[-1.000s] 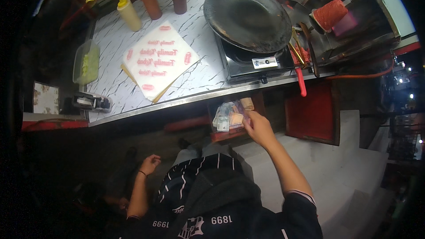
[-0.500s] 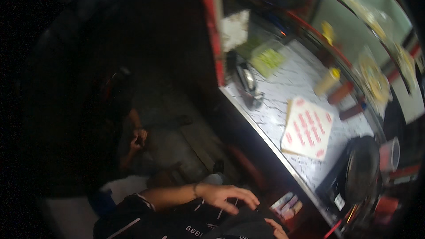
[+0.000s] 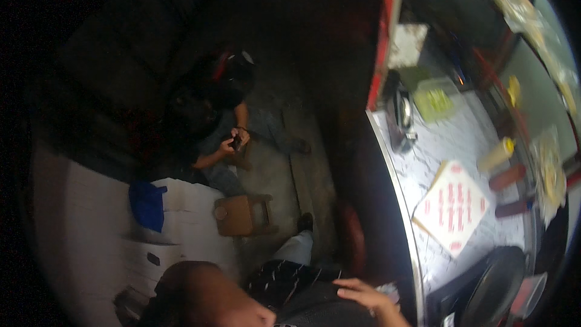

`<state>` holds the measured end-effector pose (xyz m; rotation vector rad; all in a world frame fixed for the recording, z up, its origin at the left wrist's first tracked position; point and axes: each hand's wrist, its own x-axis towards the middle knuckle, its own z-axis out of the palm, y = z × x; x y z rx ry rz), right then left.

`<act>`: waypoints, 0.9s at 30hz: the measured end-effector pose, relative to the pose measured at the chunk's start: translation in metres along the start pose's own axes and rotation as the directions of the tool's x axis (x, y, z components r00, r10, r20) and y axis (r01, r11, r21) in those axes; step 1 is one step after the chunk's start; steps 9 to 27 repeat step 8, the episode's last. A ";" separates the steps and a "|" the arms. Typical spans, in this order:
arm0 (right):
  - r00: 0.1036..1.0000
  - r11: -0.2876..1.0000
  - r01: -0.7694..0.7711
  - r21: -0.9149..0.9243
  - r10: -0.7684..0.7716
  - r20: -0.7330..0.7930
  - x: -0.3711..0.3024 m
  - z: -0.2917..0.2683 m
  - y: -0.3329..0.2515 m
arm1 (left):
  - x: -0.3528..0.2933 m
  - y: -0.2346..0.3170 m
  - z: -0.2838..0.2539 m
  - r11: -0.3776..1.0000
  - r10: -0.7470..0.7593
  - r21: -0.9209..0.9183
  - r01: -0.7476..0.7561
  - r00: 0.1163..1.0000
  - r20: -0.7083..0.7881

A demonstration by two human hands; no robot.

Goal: The person cooks sliced meat on a flat griddle, then places it onto a tortilla with shredded lettuce. They add sauces from squeeze bottles, place cheese slices on top, and wrap the taco in paper. The finished item is handed to a customer on a scooter, and the person receives cash payment.

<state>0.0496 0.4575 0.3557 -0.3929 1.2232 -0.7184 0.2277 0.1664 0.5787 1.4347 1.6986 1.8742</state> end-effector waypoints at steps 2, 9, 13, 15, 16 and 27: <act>0.977 0.985 0.068 -0.158 -0.033 0.210 0.008 -0.005 -0.004 | 0.004 0.045 0.033 0.991 -0.036 0.132 0.037 0.999 -0.011; 0.946 0.945 0.036 -0.325 0.072 0.315 -0.054 0.011 -0.107 | -0.009 0.200 0.160 0.955 -0.290 0.002 0.297 0.934 -0.210; 0.946 0.945 0.036 -0.325 0.072 0.315 -0.054 0.011 -0.107 | -0.009 0.200 0.160 0.955 -0.290 0.002 0.297 0.934 -0.210; 0.946 0.945 0.036 -0.325 0.072 0.315 -0.054 0.011 -0.107 | -0.009 0.200 0.160 0.955 -0.290 0.002 0.297 0.934 -0.210; 0.946 0.945 0.036 -0.325 0.072 0.315 -0.054 0.011 -0.107 | -0.009 0.200 0.160 0.955 -0.290 0.002 0.297 0.934 -0.210; 0.946 0.945 0.036 -0.325 0.072 0.315 -0.054 0.011 -0.107 | -0.009 0.200 0.160 0.955 -0.290 0.002 0.297 0.934 -0.210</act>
